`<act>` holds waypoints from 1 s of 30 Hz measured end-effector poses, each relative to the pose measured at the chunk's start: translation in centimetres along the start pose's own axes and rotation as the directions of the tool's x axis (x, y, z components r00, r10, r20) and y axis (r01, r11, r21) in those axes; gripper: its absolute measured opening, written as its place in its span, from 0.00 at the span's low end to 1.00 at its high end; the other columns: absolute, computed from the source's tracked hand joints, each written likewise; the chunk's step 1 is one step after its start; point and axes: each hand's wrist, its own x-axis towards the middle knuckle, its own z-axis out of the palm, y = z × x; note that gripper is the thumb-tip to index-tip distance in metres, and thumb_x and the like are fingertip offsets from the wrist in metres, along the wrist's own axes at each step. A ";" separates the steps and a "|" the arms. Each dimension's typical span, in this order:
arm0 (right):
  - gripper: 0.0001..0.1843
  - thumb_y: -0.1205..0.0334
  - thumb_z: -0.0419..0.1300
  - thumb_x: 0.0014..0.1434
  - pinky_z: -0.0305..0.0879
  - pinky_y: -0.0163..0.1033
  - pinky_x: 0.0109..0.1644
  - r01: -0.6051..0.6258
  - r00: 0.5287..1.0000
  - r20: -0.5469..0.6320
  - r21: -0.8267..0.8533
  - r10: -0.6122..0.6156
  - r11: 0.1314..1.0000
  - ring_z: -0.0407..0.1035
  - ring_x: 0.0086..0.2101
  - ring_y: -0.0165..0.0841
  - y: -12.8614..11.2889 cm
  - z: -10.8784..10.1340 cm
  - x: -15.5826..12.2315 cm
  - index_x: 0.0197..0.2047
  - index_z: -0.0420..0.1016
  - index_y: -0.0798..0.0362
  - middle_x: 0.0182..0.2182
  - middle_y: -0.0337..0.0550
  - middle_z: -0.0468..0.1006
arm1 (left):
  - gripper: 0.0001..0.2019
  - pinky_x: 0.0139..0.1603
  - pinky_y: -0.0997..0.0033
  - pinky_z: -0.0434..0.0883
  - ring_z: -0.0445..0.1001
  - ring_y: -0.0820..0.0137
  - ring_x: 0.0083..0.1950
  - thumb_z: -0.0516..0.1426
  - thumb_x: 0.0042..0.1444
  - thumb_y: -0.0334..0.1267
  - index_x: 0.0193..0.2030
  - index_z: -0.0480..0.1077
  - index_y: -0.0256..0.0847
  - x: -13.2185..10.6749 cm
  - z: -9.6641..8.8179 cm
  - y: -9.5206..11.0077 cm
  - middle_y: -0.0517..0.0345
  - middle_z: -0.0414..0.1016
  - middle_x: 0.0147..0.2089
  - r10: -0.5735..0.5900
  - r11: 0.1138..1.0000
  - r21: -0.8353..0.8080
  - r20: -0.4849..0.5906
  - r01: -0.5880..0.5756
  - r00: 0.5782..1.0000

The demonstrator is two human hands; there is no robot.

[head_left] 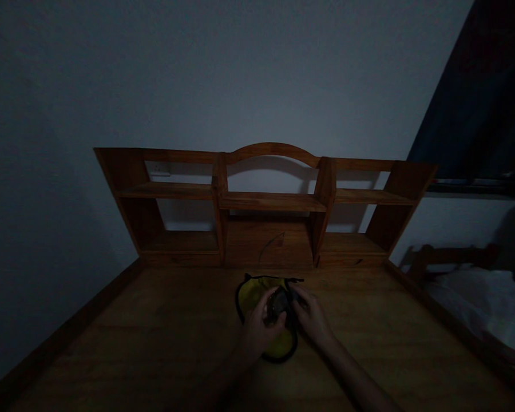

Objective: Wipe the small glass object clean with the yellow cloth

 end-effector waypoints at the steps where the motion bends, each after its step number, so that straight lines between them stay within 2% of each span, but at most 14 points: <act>1: 0.21 0.68 0.52 0.56 0.62 0.50 0.56 -0.011 1.000 -0.001 0.010 0.011 1.000 0.68 0.50 0.39 0.3 0.1 -0.1 0.53 0.70 0.49 0.49 0.46 0.74 | 0.27 0.44 0.69 0.74 0.75 0.68 0.44 0.56 0.52 0.40 0.59 0.58 0.43 0.0 0.0 0.0 0.53 0.74 0.48 -0.008 1.000 0.002 0.006 0.008 1.000; 4: 0.21 0.68 0.52 0.56 0.65 0.49 0.55 -0.014 1.000 0.003 0.018 0.014 1.000 0.69 0.49 0.39 1.1 0.3 -0.4 0.53 0.69 0.50 0.49 0.46 0.75 | 0.27 0.42 0.71 0.74 0.76 0.68 0.42 0.56 0.52 0.41 0.59 0.57 0.43 -0.1 0.0 0.1 0.54 0.75 0.46 -0.031 0.999 0.008 0.028 0.031 0.999; 9: 0.22 0.66 0.49 0.60 0.63 0.48 0.57 0.047 0.999 0.020 -0.057 -0.046 0.997 0.66 0.53 0.38 1.9 0.7 -1.0 0.57 0.65 0.48 0.53 0.46 0.72 | 0.26 0.41 0.71 0.75 0.76 0.69 0.41 0.56 0.52 0.42 0.58 0.58 0.43 -0.2 -0.1 0.0 0.54 0.75 0.46 -0.042 0.999 0.013 0.037 0.042 0.998; 16: 0.24 0.68 0.47 0.60 0.59 0.50 0.60 0.107 0.994 0.022 -0.110 -0.105 0.988 0.62 0.55 0.38 1.8 0.4 -1.2 0.59 0.63 0.48 0.55 0.46 0.69 | 0.28 0.46 0.70 0.73 0.75 0.67 0.46 0.56 0.54 0.42 0.61 0.55 0.43 -0.2 0.0 0.1 0.52 0.74 0.49 -0.051 0.999 0.013 0.058 0.051 0.997; 22: 0.22 0.66 0.48 0.60 0.61 0.49 0.58 0.041 0.999 -0.017 -0.064 -0.042 0.997 0.65 0.54 0.38 1.8 0.6 -1.1 0.57 0.65 0.47 0.53 0.45 0.71 | 0.26 0.56 0.64 0.68 0.70 0.66 0.54 0.53 0.57 0.42 0.63 0.54 0.46 -0.3 -0.3 0.6 0.54 0.69 0.56 -0.022 1.000 -0.012 0.086 0.023 0.996; 30: 0.20 0.64 0.50 0.60 0.61 0.47 0.58 -0.097 0.995 -0.023 0.144 0.101 0.985 0.66 0.52 0.38 0.8 1.1 -0.6 0.55 0.67 0.50 0.51 0.46 0.73 | 0.26 0.59 0.61 0.65 0.67 0.64 0.58 0.53 0.57 0.45 0.62 0.55 0.43 0.0 -0.2 -0.2 0.52 0.66 0.59 -0.034 0.998 -0.053 0.057 0.037 0.998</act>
